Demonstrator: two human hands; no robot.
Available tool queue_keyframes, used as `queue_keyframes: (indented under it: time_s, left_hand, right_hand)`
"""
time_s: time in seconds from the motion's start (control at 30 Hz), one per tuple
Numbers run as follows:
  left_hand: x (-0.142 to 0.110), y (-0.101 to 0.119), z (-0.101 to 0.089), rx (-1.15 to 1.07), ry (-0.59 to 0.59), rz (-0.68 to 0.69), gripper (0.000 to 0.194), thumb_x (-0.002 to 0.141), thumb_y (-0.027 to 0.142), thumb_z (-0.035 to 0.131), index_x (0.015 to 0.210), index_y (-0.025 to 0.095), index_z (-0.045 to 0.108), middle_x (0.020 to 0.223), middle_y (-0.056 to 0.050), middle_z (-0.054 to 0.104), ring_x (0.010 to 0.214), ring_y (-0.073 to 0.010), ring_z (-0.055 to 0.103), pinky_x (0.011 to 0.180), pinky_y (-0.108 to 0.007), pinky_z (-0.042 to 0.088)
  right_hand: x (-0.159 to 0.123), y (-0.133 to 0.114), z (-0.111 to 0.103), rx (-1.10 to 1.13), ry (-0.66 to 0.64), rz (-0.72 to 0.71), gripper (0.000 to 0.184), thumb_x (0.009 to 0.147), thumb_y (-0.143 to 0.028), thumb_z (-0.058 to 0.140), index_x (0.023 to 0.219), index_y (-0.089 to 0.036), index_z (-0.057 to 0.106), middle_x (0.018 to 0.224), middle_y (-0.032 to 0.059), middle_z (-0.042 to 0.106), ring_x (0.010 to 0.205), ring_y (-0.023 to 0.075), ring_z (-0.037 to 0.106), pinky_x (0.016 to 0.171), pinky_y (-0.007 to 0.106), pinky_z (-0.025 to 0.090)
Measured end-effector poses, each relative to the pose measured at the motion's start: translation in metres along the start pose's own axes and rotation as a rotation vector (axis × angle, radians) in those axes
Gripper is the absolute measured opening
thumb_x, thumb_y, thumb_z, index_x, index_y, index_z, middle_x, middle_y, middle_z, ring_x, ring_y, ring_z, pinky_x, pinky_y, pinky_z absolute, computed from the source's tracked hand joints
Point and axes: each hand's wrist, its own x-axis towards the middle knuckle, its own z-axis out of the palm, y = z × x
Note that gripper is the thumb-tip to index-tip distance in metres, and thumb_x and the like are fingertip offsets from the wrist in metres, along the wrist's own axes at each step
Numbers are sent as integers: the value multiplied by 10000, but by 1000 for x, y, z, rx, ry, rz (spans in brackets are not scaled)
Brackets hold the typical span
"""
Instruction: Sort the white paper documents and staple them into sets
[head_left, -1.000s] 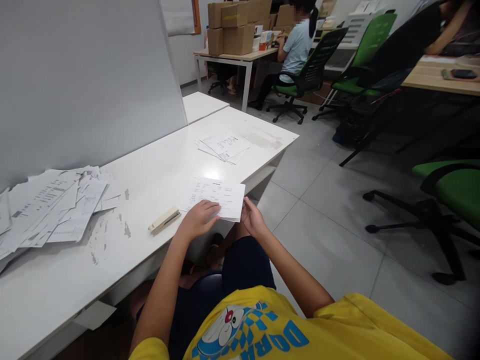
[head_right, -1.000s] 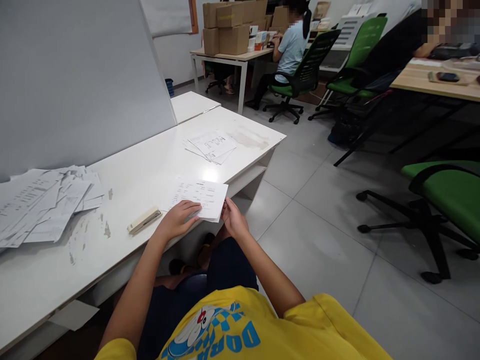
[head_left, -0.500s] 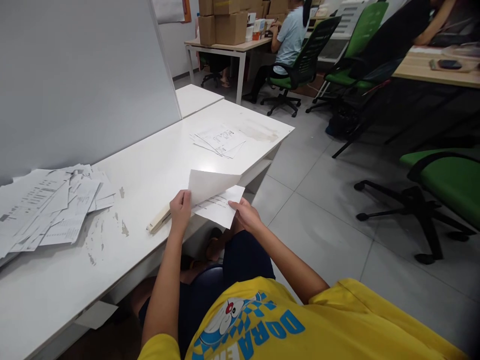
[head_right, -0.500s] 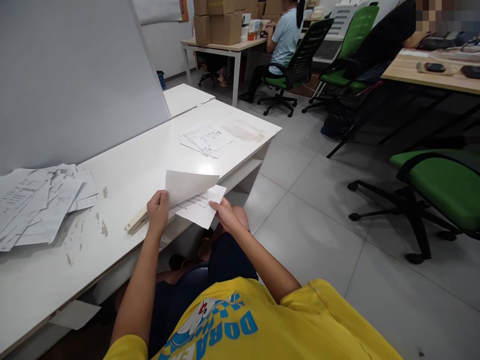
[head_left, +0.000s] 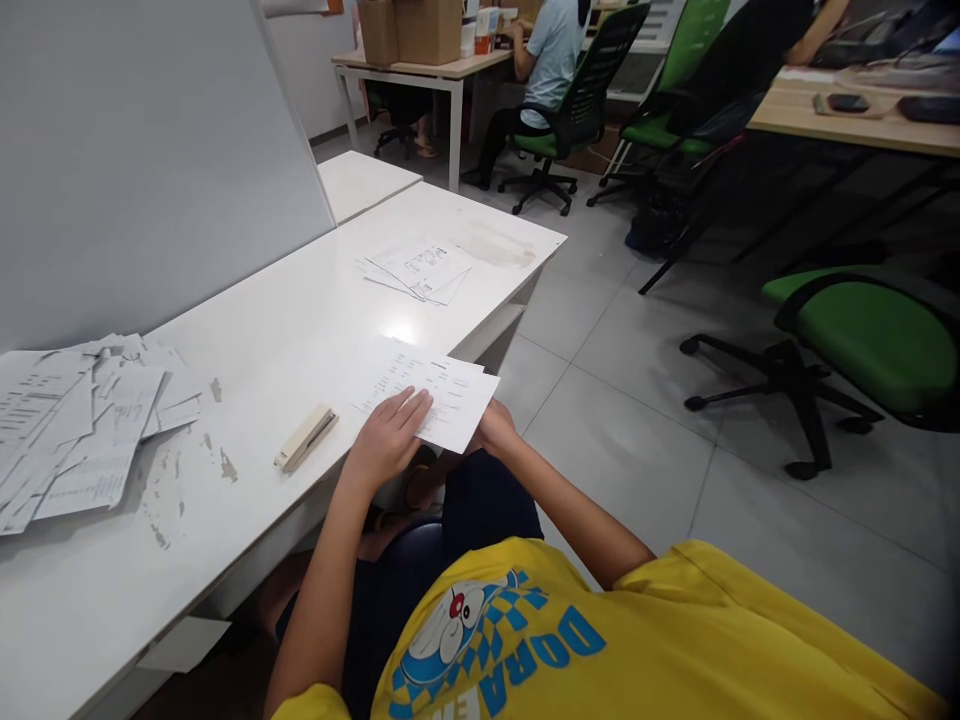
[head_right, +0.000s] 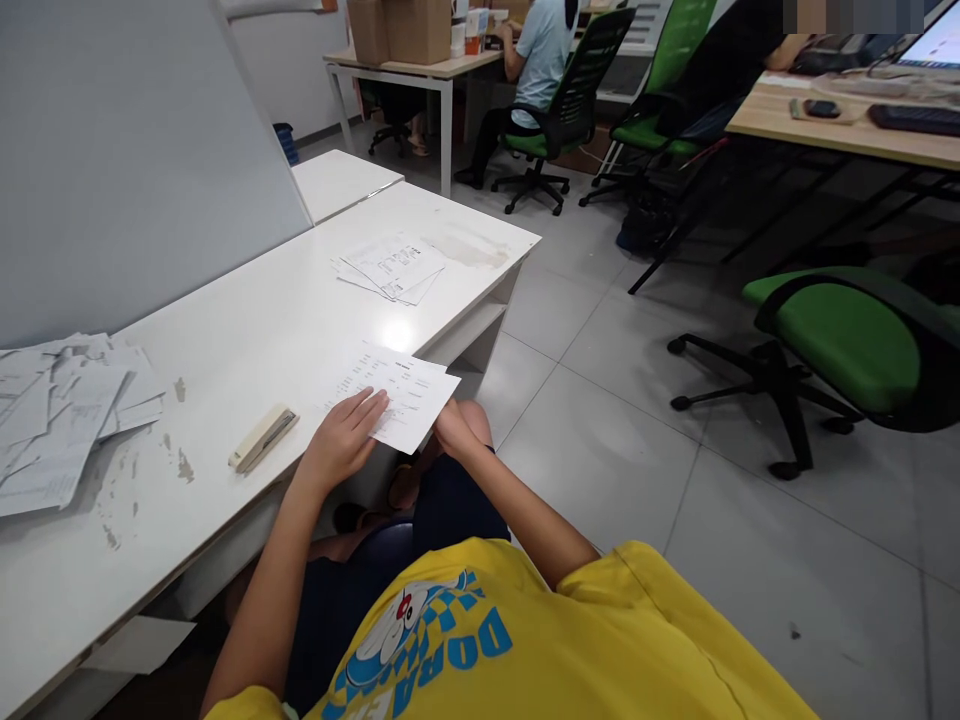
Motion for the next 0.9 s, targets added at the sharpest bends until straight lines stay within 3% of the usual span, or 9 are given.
queue_keyframes:
  time_s: [0.07,0.2,0.33,0.5,0.63,0.77,0.9]
  left_hand:
    - [0,-3,2,27,-51,6,545,896,98,400,1435,180,402,1439,-112,502,1397,-271,382,1107,-483,396]
    - [-3,-15,7,49,54,-62,520,908,67,345,1404,179,457,1336,-108,599,1288,-239,525,1074,-461,458]
    - [-3,-23,7,66,126,-98,428,929,109,381,1311,181,559,1230,-110,668,1168,-233,623,1013,-436,521]
    - [4,-23,10,23,113,-91,355,935,145,426,1223,205,623,1149,-105,707,1110,-237,657,964,-425,552]
    - [13,-21,9,43,90,-51,305,938,165,437,1134,209,666,1069,-94,734,1153,-248,631,923,-397,560]
    - [22,-22,3,-34,1,20,379,941,184,435,1285,242,583,1280,-70,644,1289,-235,523,1042,-440,481]
    - [25,-23,-1,-137,-65,7,434,974,236,393,1400,254,469,1386,-44,561,1371,-207,423,1131,-472,392]
  right_hand:
    - [3,1,1,-12,24,6,128,698,-209,738,807,-230,675,917,37,748,1135,316,609,961,473,503]
    - [13,-2,-7,-80,25,-16,287,642,-197,773,913,-228,683,981,37,748,1084,280,641,979,464,488]
    - [15,-10,-19,-77,9,-18,285,708,-277,739,982,-227,683,1027,26,745,1049,264,658,995,441,479]
    - [11,-8,-22,115,-21,-1,358,828,-491,624,1061,-224,678,1184,35,699,1162,234,614,1013,383,482]
    - [10,2,-21,117,-68,37,409,842,-520,619,1134,-237,664,1214,23,686,1200,237,592,1004,382,488]
    - [13,6,-24,124,-79,57,474,838,-575,598,1167,-238,654,1151,36,713,1165,257,616,954,408,520]
    - [20,8,-32,123,-31,100,486,828,-583,602,1167,-238,650,1114,44,725,1124,255,643,917,395,538]
